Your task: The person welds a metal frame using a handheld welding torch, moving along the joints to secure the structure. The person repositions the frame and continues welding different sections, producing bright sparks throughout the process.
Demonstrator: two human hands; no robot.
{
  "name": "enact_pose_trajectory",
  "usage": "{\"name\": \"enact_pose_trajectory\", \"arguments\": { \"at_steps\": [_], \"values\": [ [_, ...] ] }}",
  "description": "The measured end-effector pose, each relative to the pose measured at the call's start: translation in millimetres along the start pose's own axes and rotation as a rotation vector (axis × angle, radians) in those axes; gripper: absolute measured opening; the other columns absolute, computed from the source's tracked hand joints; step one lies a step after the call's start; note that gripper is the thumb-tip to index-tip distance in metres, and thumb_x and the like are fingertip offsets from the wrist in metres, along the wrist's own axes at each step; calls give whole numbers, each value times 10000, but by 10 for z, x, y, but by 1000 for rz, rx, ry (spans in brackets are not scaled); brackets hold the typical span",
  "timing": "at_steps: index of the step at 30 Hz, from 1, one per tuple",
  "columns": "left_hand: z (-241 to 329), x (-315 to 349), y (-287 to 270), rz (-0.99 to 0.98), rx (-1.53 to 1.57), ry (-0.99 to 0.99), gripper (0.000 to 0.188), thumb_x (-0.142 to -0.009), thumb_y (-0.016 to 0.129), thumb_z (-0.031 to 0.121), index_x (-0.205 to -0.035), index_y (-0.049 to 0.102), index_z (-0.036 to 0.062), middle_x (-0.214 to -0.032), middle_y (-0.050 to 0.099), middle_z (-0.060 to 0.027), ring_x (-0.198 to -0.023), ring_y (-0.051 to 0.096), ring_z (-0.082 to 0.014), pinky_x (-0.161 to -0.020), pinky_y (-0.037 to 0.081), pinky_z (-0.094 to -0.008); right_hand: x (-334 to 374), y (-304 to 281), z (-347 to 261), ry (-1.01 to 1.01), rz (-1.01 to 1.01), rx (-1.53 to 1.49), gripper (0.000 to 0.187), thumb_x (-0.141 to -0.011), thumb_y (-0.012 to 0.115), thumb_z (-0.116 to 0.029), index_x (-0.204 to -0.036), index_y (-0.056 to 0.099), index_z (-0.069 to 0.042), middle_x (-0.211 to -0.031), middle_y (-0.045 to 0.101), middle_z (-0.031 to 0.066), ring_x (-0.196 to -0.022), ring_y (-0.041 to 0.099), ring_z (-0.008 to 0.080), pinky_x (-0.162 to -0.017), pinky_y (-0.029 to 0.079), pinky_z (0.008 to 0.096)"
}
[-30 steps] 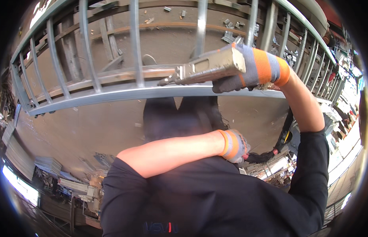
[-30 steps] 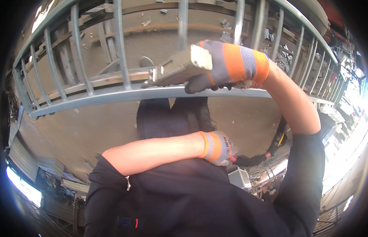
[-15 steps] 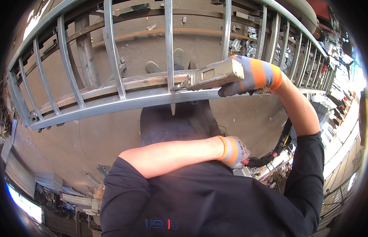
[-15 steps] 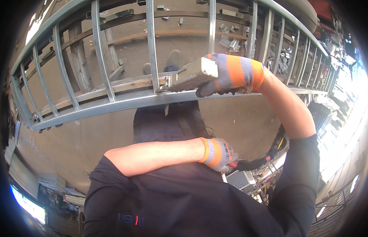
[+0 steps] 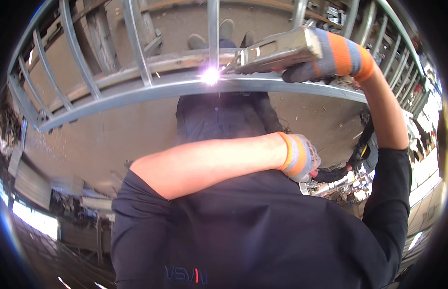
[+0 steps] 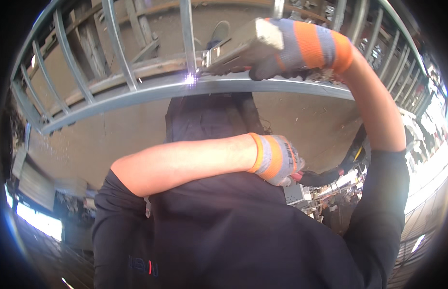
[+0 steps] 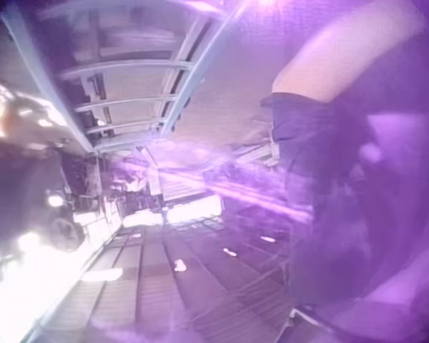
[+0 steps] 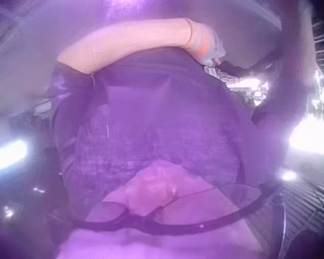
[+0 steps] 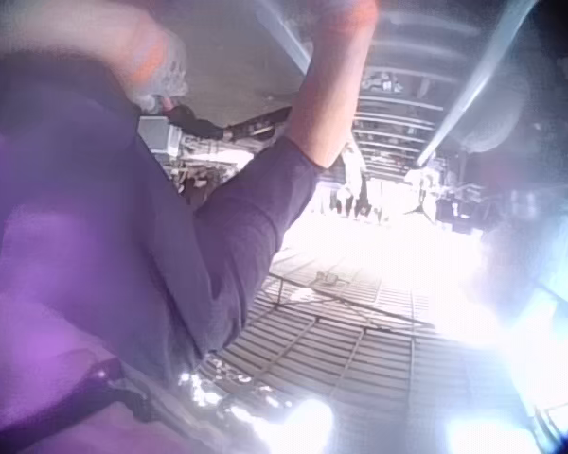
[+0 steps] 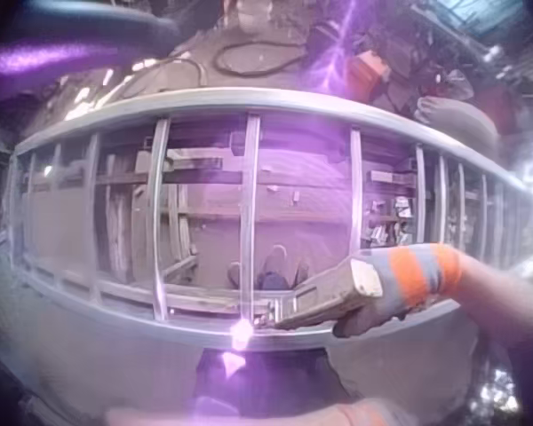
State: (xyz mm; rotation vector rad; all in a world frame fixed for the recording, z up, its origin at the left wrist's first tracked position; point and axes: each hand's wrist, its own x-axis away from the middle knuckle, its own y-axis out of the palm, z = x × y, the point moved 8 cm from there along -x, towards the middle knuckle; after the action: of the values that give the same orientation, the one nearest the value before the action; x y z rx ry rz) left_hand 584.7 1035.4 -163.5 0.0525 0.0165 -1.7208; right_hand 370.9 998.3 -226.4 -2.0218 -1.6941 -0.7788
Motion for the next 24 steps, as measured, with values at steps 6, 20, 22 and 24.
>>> {"name": "enact_pose_trajectory", "arguments": {
  "at_steps": [6,20,22,24],
  "values": [
    [-114,-6,-145,-34,90,-107,378,-965,653,318,-1249,792,112,-1157,807,-124,-1115,749,-341,-955,572,-456,-56,-84,-22,-98,77,-28,477,-814,822,-32,-1289,780,-24,-1140,819,95,-970,751,153,-918,593,314],
    [-161,-39,-190,-11,152,-74,419,-954,640,363,-1313,780,200,-1257,786,-80,-1189,723,-310,-974,564,-457,-139,-115,175,67,-90,76,569,-790,835,-66,-1349,734,-32,-1178,774,166,-935,729,289,-884,585,365],
    [-152,-31,-216,21,159,-57,397,-965,678,371,-1247,766,106,-1198,797,-109,-1140,740,-327,-962,574,-453,-155,-131,116,-12,-32,20,583,-798,841,-79,-1369,727,-47,-1174,774,159,-919,728,283,-875,587,363],
    [-160,-43,-194,7,170,-68,391,-960,653,372,-1267,782,168,-1214,793,-75,-1152,731,-313,-953,569,-456,-139,-132,60,-99,-7,11,573,-799,840,-83,-1360,730,-48,-1171,774,159,-926,732,279,-876,588,363]
  ]
}}
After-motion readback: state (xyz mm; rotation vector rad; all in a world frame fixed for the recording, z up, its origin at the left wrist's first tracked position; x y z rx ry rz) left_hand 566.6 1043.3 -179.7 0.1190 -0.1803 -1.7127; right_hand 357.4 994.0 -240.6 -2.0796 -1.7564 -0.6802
